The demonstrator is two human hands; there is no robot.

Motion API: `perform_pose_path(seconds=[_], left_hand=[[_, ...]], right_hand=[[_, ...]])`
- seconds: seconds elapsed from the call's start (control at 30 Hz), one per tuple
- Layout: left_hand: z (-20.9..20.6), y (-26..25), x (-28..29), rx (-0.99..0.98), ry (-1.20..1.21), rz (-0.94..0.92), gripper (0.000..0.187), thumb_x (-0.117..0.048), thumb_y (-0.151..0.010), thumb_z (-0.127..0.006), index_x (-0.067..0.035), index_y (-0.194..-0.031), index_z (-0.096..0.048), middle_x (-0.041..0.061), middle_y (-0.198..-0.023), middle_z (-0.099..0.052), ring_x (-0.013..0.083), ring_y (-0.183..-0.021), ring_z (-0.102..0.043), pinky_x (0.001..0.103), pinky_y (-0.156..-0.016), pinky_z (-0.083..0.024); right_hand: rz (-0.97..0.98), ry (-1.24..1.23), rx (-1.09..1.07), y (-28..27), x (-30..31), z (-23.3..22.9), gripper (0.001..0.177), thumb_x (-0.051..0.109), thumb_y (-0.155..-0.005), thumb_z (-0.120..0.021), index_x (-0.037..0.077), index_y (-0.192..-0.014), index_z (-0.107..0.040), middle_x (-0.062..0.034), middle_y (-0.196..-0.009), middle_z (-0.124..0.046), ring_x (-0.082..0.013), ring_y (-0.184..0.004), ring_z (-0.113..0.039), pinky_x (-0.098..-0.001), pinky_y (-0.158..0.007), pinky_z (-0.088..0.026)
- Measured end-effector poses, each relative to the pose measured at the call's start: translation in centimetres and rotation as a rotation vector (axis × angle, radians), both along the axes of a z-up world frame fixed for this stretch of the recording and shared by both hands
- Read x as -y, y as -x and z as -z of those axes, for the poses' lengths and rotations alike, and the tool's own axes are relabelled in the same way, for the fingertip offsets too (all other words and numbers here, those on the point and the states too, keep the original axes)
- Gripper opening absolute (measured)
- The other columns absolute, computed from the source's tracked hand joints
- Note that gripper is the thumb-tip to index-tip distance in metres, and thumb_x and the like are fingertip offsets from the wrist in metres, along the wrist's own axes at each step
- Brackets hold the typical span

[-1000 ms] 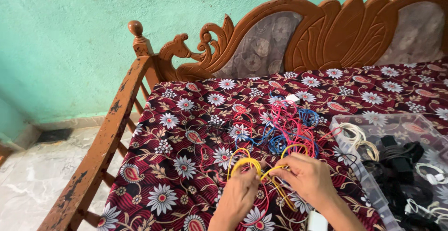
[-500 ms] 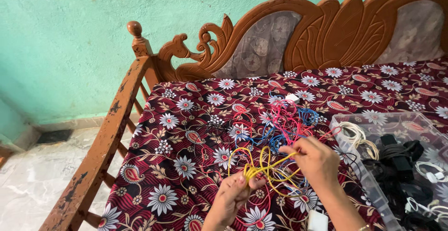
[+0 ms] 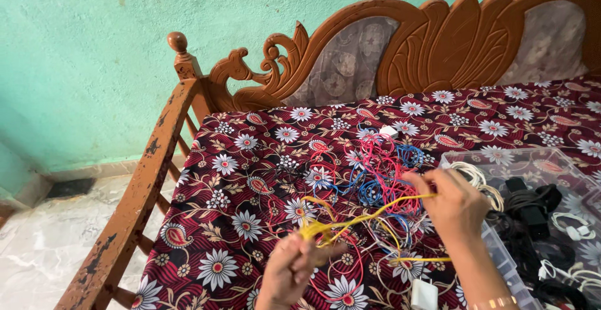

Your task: The person untangles and coils a yellow cable, then a blue cable, on a floral-patterned bed. The coiled cables are placed into a clear plastic storage box.

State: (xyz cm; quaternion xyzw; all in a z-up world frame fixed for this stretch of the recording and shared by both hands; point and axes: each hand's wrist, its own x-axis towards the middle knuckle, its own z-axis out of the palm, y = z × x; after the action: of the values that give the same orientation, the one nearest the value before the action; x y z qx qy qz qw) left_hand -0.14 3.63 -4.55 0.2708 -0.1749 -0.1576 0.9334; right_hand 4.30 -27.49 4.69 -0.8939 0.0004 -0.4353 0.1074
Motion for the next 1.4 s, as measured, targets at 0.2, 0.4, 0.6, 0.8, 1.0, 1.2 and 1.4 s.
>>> perform_pose_path(seconds=[0.2, 0.4, 0.6, 0.8, 1.0, 1.2, 1.4], left_hand=[[3.5, 1.6, 3.7, -0.169, 0.215, 0.191, 0.030, -0.031, -0.091, -0.062, -0.004, -0.103, -0.061, -0.001, -0.071, -0.056, 0.0073, -0.060, -0.051, 0.035, -0.078, -0.042], [-1.3, -0.5, -2.3, -0.113, 0.546, -0.480, 0.028, -0.031, -0.101, -0.052, -0.006, -0.113, -0.058, -0.002, -0.077, -0.054, 0.0097, -0.067, -0.053, 0.048, -0.101, -0.041], [-2.3, -2.5, -3.4, -0.124, 0.167, -0.953, 0.028, -0.033, -0.109, -0.046, -0.007, -0.116, -0.054, -0.002, -0.078, -0.051, 0.0106, -0.070, -0.051, 0.043, -0.099, -0.044], [-2.0, -2.3, 1.6, 0.075, -0.820, -1.016, 0.027, -0.025, -0.103, -0.044, -0.007, -0.112, -0.062, 0.004, -0.075, -0.060, 0.0164, -0.068, -0.061, 0.033, -0.069, -0.049], [-2.6, -1.4, 4.9, 0.865, -1.215, -0.942, 0.007, -0.004, -0.095, -0.054, -0.005, -0.099, -0.060, 0.012, -0.079, -0.065, 0.0348, -0.080, -0.064, 0.051, -0.101, -0.044], [-4.2, 0.7, 6.3, 1.103, -1.229, -0.830, 0.011, -0.006, -0.098, -0.060, 0.002, -0.104, -0.055, 0.017, -0.077, -0.058, 0.0382, -0.077, -0.058, 0.057, -0.102, -0.042], [-3.3, -0.6, 5.4, 1.044, -1.384, -0.864, 0.004, -0.008, -0.092, -0.060, -0.004, -0.092, -0.062, 0.014, -0.073, -0.063, 0.0366, -0.074, -0.058, 0.049, -0.080, -0.044]], right_hand=[[-0.343, 0.426, 0.040, -4.2, -3.9, 5.7, 0.011, 0.033, -0.087, -0.065, 0.023, -0.084, -0.067, 0.0007, -0.069, -0.060, -0.0191, -0.061, -0.066, -0.0351, -0.045, -0.049], [-0.638, 0.352, -0.304, -1.8, -11.7, 10.7, 0.024, 0.031, -0.096, -0.065, 0.009, -0.086, -0.064, -0.0051, -0.068, -0.064, -0.0231, -0.054, -0.068, -0.0381, -0.048, -0.054], [-0.828, 0.338, -0.453, 1.9, -13.6, 8.1, 0.010, 0.017, -0.091, -0.064, 0.008, -0.095, -0.065, -0.0100, -0.074, -0.069, -0.0314, -0.063, -0.070, -0.0456, -0.056, -0.055], [-0.732, -0.049, -1.048, 5.0, -10.9, 2.9, 0.019, 0.025, -0.091, -0.073, 0.006, -0.093, -0.070, -0.0103, -0.074, -0.073, -0.0247, -0.066, -0.068, -0.0400, -0.063, -0.052], [-1.041, -0.950, -1.261, 4.3, -6.6, 3.1, 0.017, 0.012, -0.092, -0.071, 0.003, -0.104, -0.078, 0.0030, -0.090, -0.080, -0.0041, -0.082, -0.069, -0.0250, -0.076, -0.054], [-0.488, -0.290, -0.983, 3.2, -3.2, -0.2, 0.015, 0.024, -0.083, -0.075, 0.018, -0.095, -0.081, -0.0029, -0.069, -0.075, -0.0139, -0.063, -0.069, -0.0326, -0.060, -0.052], [-0.118, -0.219, -0.688, 2.6, -1.5, -1.9, 0.014, 0.037, -0.079, -0.075, 0.034, -0.092, -0.079, 0.0002, -0.067, -0.075, -0.0209, -0.060, -0.072, -0.0394, -0.057, -0.053]])
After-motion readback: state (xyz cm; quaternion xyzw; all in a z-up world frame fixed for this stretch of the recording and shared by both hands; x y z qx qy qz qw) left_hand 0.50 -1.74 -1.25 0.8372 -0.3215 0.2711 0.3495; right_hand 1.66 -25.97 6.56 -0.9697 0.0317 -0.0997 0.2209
